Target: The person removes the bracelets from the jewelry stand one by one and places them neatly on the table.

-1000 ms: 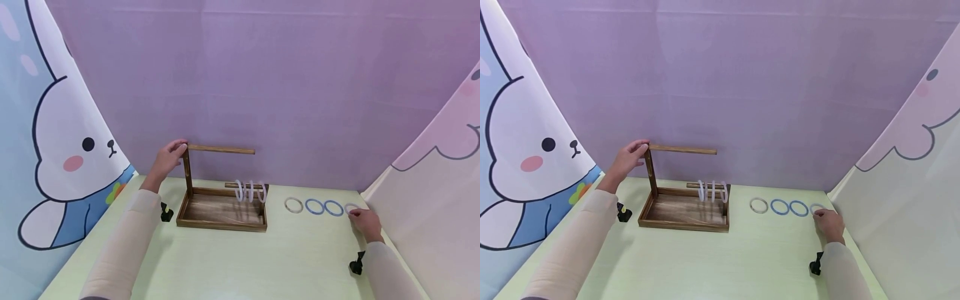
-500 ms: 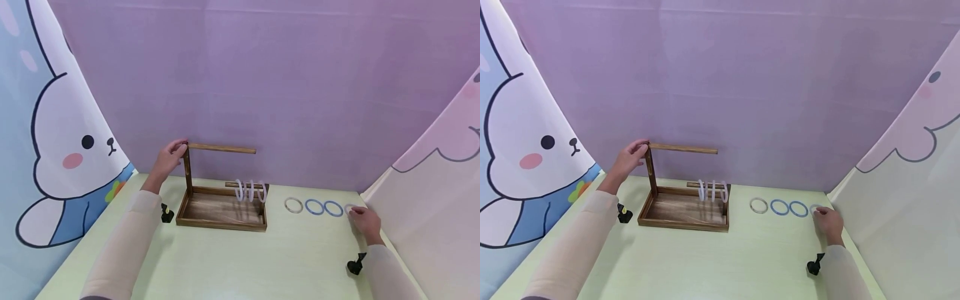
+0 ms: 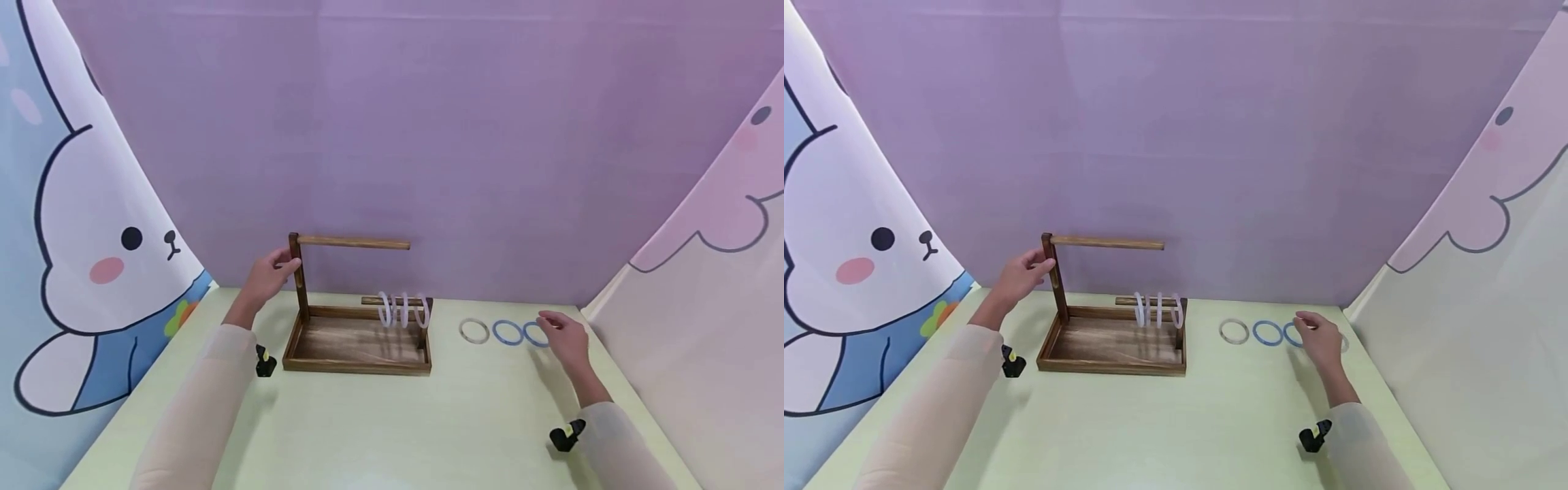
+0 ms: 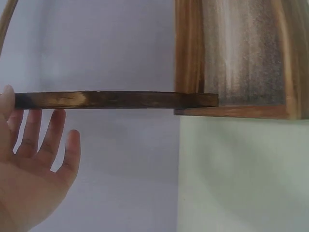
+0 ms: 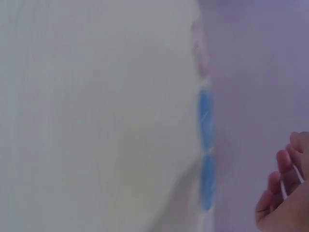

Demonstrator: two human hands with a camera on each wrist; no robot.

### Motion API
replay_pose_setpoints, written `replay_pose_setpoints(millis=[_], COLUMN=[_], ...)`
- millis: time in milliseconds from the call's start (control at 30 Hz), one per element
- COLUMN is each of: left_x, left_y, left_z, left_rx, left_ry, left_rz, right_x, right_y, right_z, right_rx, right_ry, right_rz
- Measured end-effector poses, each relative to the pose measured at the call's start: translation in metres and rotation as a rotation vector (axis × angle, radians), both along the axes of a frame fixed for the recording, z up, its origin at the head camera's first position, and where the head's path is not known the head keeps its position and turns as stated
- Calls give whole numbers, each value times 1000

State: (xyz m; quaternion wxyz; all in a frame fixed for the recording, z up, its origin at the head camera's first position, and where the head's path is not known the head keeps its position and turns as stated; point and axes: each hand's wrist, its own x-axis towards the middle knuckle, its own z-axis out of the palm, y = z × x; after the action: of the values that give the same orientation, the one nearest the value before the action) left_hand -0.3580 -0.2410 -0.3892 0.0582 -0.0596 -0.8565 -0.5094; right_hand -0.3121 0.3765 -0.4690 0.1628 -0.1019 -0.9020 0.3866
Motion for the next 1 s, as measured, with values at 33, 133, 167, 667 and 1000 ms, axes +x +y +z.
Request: replay_pose_setpoints(millis=[33, 133, 167, 667, 1000], left_x=[0, 0, 0, 1, -2], left_y=[0, 2, 2, 3, 3], left_z=[-2, -5, -7, -27, -27], left_rx=[-5, -35, -44, -90, -123], left_ry=[-3, -14, -18, 0, -15], left_rz=[-2, -5, -3, -4, -4], right_x=[1, 4, 4, 22, 28], right_y=[-6, -24, -30, -137, -195], right_z=[5, 22, 28, 69, 68], right_rx=[-15, -46, -56, -63, -105], right_ry=[3, 7, 9, 6, 15], right_rz=[21, 82, 103, 396, 481])
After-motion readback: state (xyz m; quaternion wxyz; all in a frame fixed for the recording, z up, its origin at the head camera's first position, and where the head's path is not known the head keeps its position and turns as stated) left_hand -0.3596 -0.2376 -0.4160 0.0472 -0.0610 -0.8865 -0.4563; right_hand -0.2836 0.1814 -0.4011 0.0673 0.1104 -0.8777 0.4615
